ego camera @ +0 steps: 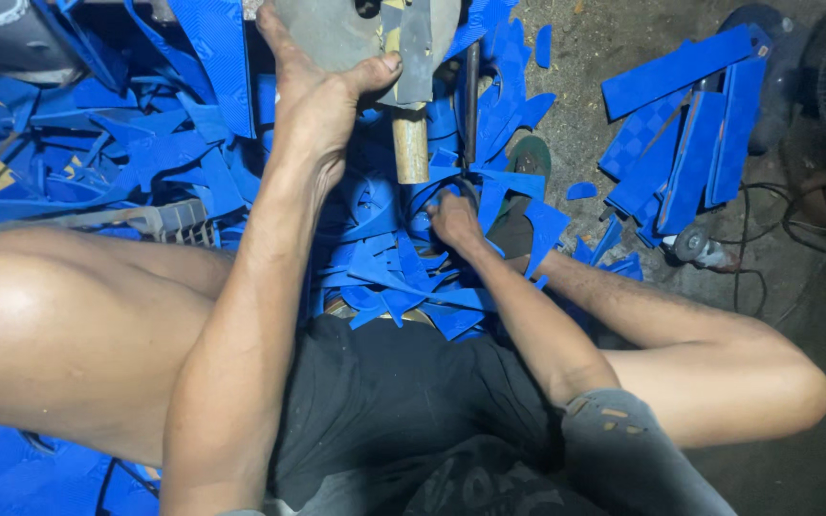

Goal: The person sits on the floor and uses a handheld blade to trim excess material from blue flip-flop soles. They repeatedly position each sole against a vertical metal rod and scrape away edges, then inspect the trimmed pieces.

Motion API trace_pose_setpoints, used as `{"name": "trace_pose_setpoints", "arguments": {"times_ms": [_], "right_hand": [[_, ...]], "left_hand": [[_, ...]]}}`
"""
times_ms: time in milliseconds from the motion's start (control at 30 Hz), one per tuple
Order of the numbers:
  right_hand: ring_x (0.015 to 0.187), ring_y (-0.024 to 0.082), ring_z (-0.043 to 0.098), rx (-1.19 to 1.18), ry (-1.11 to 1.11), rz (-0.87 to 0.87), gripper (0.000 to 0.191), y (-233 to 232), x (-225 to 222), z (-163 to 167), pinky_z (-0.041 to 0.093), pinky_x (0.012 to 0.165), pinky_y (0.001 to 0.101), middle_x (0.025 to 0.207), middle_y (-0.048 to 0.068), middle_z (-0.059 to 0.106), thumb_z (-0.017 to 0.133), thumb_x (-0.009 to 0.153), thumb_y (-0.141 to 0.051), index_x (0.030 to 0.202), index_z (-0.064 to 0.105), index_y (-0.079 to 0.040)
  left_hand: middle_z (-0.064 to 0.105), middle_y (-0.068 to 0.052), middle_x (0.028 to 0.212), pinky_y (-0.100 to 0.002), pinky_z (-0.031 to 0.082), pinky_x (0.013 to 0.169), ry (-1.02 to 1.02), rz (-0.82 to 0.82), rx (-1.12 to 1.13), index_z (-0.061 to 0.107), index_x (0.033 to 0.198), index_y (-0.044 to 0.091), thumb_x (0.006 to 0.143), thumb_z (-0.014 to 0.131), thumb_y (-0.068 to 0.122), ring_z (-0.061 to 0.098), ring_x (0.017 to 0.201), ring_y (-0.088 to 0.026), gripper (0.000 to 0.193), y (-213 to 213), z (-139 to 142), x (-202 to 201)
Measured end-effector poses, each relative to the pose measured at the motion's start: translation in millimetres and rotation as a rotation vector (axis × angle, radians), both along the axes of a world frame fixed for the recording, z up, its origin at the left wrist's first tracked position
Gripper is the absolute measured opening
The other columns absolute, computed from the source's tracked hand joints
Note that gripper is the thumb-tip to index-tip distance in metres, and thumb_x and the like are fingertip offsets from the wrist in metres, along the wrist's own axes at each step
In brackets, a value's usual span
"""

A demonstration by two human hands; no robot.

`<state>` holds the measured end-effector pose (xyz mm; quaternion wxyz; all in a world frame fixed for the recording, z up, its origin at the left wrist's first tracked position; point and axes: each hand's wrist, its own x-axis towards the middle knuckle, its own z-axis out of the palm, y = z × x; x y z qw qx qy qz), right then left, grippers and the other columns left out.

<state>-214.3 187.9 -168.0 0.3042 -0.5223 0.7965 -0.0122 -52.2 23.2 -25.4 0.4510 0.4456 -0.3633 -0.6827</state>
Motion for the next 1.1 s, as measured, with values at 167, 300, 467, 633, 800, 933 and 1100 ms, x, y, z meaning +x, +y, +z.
{"name": "trace_pose_setpoints", "arguments": {"times_ms": [167,300,467,633,800,933,1100], "right_hand": [[0.096,0.050,0.068,0.106,0.012,0.152,0.039,3.1,4.3,6.5,0.054,0.086,0.0566,0.095,0.031,0.070,0.062,0.080,-0.013,0.116,0.063,0.000],[0.098,0.051,0.066,0.081,-0.073,0.128,0.039,-9.5,-0.1,23.1,0.051,0.087,0.0579,0.096,0.033,0.068,0.063,0.083,-0.022,0.115,0.063,0.000],[0.102,0.047,0.066,0.195,-0.221,0.131,0.036,-3.8,-14.0,105.6,0.050,0.084,0.0549,0.103,0.025,0.071,0.059,0.097,-0.034,0.117,0.062,-0.006],[0.097,0.034,0.068,-0.317,-0.232,0.300,0.030,-3.2,-23.8,210.2,0.047,0.087,0.0466,0.101,0.014,0.071,0.067,0.094,-0.016,0.124,0.064,-0.010],[0.106,0.025,0.059,-0.692,0.012,0.507,0.053,-33.6,-11.6,216.9,0.031,0.105,0.0413,0.108,0.007,0.065,0.061,0.086,0.005,0.135,0.066,-0.013],[0.105,0.027,0.057,-0.745,0.085,0.547,0.060,-48.3,-11.4,200.9,0.031,0.104,0.0441,0.107,0.009,0.062,0.062,0.078,0.006,0.135,0.068,-0.012],[0.106,0.030,0.055,-0.756,0.054,0.551,0.065,-44.7,-14.6,199.8,0.029,0.103,0.0459,0.106,0.011,0.062,0.063,0.067,0.001,0.131,0.067,-0.009]], "left_hand": [[0.035,-0.025,0.157,-0.035,0.043,0.118,-0.012,0.003,-0.016,-0.012,0.158,0.000,0.072,0.087,-0.006,0.048,0.141,-0.032,0.132,0.3,-0.2,-0.1],[0.030,-0.025,0.160,-0.036,0.037,0.122,-0.151,0.033,-0.112,-0.011,0.158,-0.002,0.070,0.092,-0.004,0.040,0.146,-0.033,0.135,0.5,-5.3,-1.7],[0.010,-0.031,0.170,-0.039,0.023,0.131,-0.286,0.061,-0.304,-0.009,0.161,-0.003,0.075,0.099,-0.004,0.023,0.158,-0.036,0.138,5.0,-15.0,-5.0],[0.012,-0.029,0.170,-0.037,0.026,0.128,-0.199,-0.016,-0.219,-0.010,0.160,-0.003,0.067,0.091,-0.002,0.024,0.157,-0.035,0.137,8.9,-25.9,2.5],[0.006,-0.031,0.169,-0.040,0.017,0.131,-0.418,-0.043,-0.350,-0.006,0.159,-0.004,0.068,0.099,0.000,0.012,0.159,-0.037,0.140,13.4,-29.6,4.3],[0.008,-0.030,0.168,-0.038,0.021,0.129,-0.354,-0.047,-0.264,-0.008,0.159,-0.003,0.066,0.095,0.002,0.017,0.157,-0.035,0.139,13.4,-23.6,3.0],[0.016,-0.028,0.167,-0.037,0.026,0.127,-0.308,-0.042,-0.240,-0.006,0.160,-0.003,0.065,0.091,0.001,0.025,0.155,-0.035,0.136,15.2,-14.5,2.2]]}}
